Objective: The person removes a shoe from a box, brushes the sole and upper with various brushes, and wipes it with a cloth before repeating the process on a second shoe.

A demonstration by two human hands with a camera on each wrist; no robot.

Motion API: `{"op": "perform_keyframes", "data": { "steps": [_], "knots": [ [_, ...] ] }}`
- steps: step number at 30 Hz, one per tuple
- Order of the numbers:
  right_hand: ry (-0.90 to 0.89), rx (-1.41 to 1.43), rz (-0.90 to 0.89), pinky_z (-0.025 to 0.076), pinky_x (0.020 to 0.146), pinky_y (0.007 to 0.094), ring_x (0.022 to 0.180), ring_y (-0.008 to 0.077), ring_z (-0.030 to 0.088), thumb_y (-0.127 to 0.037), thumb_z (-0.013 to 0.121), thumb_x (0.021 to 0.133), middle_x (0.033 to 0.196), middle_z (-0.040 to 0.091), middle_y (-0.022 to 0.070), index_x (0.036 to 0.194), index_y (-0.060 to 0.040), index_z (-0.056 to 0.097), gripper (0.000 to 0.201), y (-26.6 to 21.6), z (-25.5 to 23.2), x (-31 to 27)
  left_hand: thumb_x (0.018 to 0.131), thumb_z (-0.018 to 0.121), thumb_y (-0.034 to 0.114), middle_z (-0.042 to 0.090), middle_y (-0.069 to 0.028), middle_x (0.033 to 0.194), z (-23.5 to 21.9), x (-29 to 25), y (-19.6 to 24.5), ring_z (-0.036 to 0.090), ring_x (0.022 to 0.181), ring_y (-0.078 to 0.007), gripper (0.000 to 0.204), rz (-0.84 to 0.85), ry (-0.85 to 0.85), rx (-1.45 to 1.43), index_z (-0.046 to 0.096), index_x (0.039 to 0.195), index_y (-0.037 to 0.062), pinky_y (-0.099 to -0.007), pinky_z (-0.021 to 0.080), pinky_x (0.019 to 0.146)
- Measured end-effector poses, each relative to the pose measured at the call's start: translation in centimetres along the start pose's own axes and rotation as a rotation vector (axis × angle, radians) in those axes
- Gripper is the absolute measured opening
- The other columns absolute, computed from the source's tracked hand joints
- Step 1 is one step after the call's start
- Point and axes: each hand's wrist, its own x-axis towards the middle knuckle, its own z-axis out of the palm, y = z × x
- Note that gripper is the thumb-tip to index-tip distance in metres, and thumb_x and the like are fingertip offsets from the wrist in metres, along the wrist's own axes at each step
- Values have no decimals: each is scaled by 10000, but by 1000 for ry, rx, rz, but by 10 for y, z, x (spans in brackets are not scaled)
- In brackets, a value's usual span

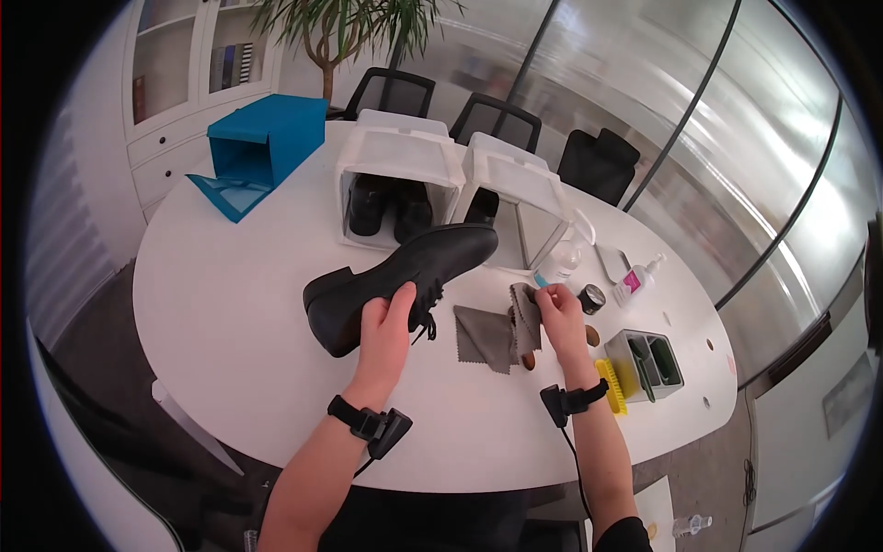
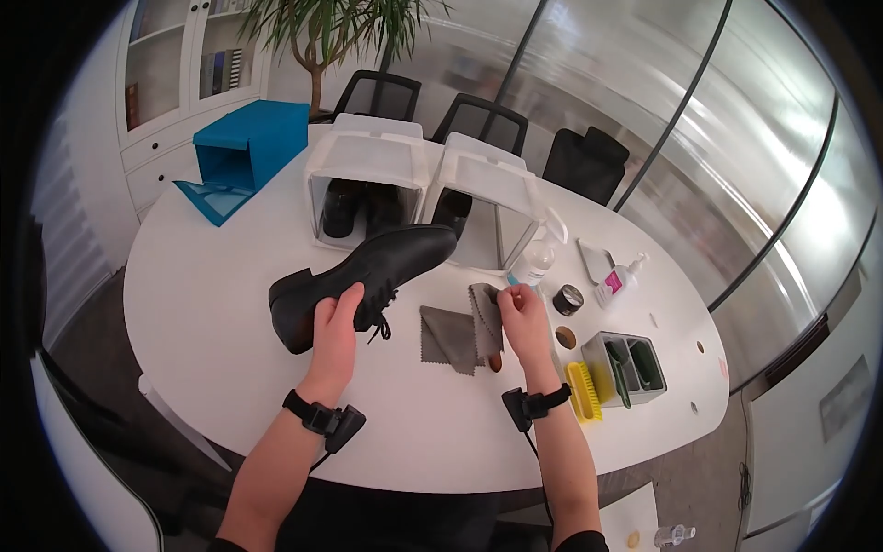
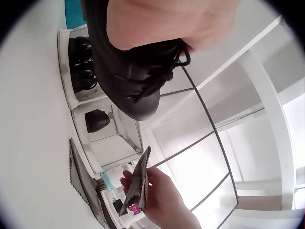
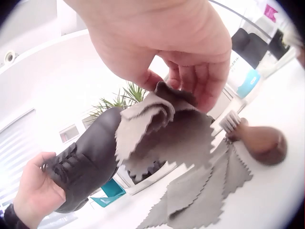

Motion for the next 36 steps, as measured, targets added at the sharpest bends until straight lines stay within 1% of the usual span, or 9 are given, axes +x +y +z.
{"op": "perform_keyframes", "data": {
  "steps": [9, 16, 18, 21, 23, 27, 31, 33, 36],
  "knots": [
    [173, -317, -224, 526, 670, 360, 719, 235, 704, -287, 677, 994, 787, 732, 123, 1017, 0, 661, 288, -12, 0, 3, 1013, 676, 373, 473, 37, 807, -1, 4, -7, 400, 749, -51, 421, -43, 50, 18, 503, 793, 59, -247, 347, 635],
    [-227, 352, 93, 518, 706, 263, 849, 153, 688, -359, 641, 1048, 1038, 755, 75, 1157, -55, 662, 323, -25, -4, 5, 1018, 672, 363, 461, 50, 787, 0, 4, -4, 395, 732, -48, 420, -53, 131, 8, 509, 776, 61, -249, 337, 623],
    [-244, 986, 272, 555, 791, 259, 981, 163, 701, -348, 639, 1053, 1166, 731, 83, 1211, -59, 658, 330, -23, 10, 8, 1024, 666, 352, 463, 55, 774, -1, 4, -5, 392, 720, -46, 433, -22, 104, 1, 501, 744, 66, -249, 335, 618],
    [-483, 1250, 731, 583, 862, 288, 1026, 177, 716, -306, 620, 1064, 1166, 735, 69, 1213, -56, 668, 295, -37, 22, 4, 1047, 639, 294, 513, 59, 767, -5, 6, -8, 419, 718, -41, 441, 29, 70, 20, 549, 712, 22, -250, 354, 628],
    [-462, 1223, 729, 588, 872, 300, 1044, 178, 721, -269, 611, 1069, 1173, 738, 54, 1226, -52, 669, 274, -41, 38, 4, 1058, 623, 256, 586, 44, 808, -4, 4, -9, 469, 750, -39, 394, 180, -30, 80, 636, 804, -45, -249, 390, 651],
    [-415, 1236, 507, 584, 910, 311, 1047, 173, 718, -234, 651, 1046, 1172, 738, 46, 1220, -60, 672, 248, -56, 36, 16, 1071, 602, 226, 655, 29, 871, -14, 9, -15, 552, 802, -51, 325, 279, -105, 158, 698, 986, -72, -249, 460, 708],
    [-15, 1091, 79, 570, 873, 306, 1035, 159, 713, -190, 615, 1065, 1185, 737, 36, 1269, -91, 667, 233, -92, 32, 6, 1066, 605, 195, 674, 3, 879, -7, 7, -15, 586, 796, -76, 279, 395, -137, 267, 699, 1074, -68, -259, 487, 728],
    [209, 346, -329, 546, 935, 310, 1095, 194, 704, -187, 571, 1085, 1209, 733, 63, 1351, -101, 634, 286, -109, 39, -14, 1057, 609, 160, 682, -26, 871, -9, 11, -17, 601, 775, -102, 250, 717, -228, 504, 694, 1126, -64, -266, 503, 735],
    [56, -208, -975, 426, 1167, 485, 1334, 384, 569, -71, 590, 1007, 1384, 644, 163, 1363, -73, 630, 358, -114, 60, -29, 1052, 604, 139, 708, -83, 1024, -11, 7, -14, 644, 915, -163, 256, 611, -272, 559, 678, 1197, -59, -302, 508, 832]
  ]
}}
